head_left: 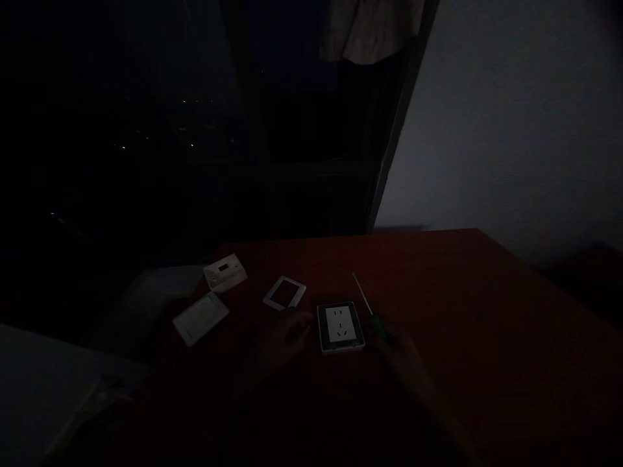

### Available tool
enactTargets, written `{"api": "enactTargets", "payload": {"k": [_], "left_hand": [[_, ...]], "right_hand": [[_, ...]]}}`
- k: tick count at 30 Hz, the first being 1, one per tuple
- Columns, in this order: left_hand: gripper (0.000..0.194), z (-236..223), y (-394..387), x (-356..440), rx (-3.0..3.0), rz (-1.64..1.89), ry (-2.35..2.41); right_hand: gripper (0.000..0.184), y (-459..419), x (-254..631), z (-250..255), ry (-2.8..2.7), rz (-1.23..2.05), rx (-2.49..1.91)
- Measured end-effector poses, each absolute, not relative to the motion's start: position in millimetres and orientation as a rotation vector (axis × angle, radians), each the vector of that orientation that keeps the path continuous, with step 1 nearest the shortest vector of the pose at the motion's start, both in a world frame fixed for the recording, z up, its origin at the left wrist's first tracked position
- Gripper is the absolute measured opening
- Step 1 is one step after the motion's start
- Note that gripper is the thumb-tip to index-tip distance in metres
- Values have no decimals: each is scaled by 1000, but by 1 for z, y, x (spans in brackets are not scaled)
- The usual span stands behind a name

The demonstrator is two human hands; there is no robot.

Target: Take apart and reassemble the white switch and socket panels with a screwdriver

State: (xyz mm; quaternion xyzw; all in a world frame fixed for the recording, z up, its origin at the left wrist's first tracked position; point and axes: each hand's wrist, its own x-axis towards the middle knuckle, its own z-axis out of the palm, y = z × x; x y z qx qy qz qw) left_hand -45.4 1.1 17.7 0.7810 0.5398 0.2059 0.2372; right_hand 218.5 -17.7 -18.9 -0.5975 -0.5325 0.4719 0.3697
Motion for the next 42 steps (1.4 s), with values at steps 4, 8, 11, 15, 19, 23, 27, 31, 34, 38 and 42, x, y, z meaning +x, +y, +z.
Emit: {"api": "enactTargets", "payload": {"k": [4,8,11,15,19,23,27,31,34,38,42], "left_hand": [[21,28,4,-25,2026,662,1390],[16,30,12,-6,1940,766,1333],[14,24,20,7,1912,874,1265],[15,21,27,23,1916,849,1242],[17,22,30,33,2003,759,1254],[18,17,31,37,2101,735,1243],[18,12,31,36,2180,717,1223],[18,14,31,36,2254,662,1202],[18,16,31,37,2300,640,1178],[18,19,31,40,2344,592,1174],[18,22,30,42,2356,547,1196]], "right_hand": [[39,-18,218,-20,-1351,1201,-1534],[36,-19,217,-18,-1345,1209,-1508],[36,-19,216,-18,-1348,1200,-1482],[35,-19,216,-20,-1354,1171,-1467],[35,-19,217,-23,-1360,1161,-1467],[35,-19,217,-22,-1365,1160,-1459],[33,-20,216,-19,-1381,1162,-1426],[31,-20,216,-17,-1388,1160,-1410],[31,-20,216,-18,-1379,1166,-1413],[34,-19,216,-20,-1371,1154,-1427],[36,-19,217,-22,-1379,1149,-1438]]}}
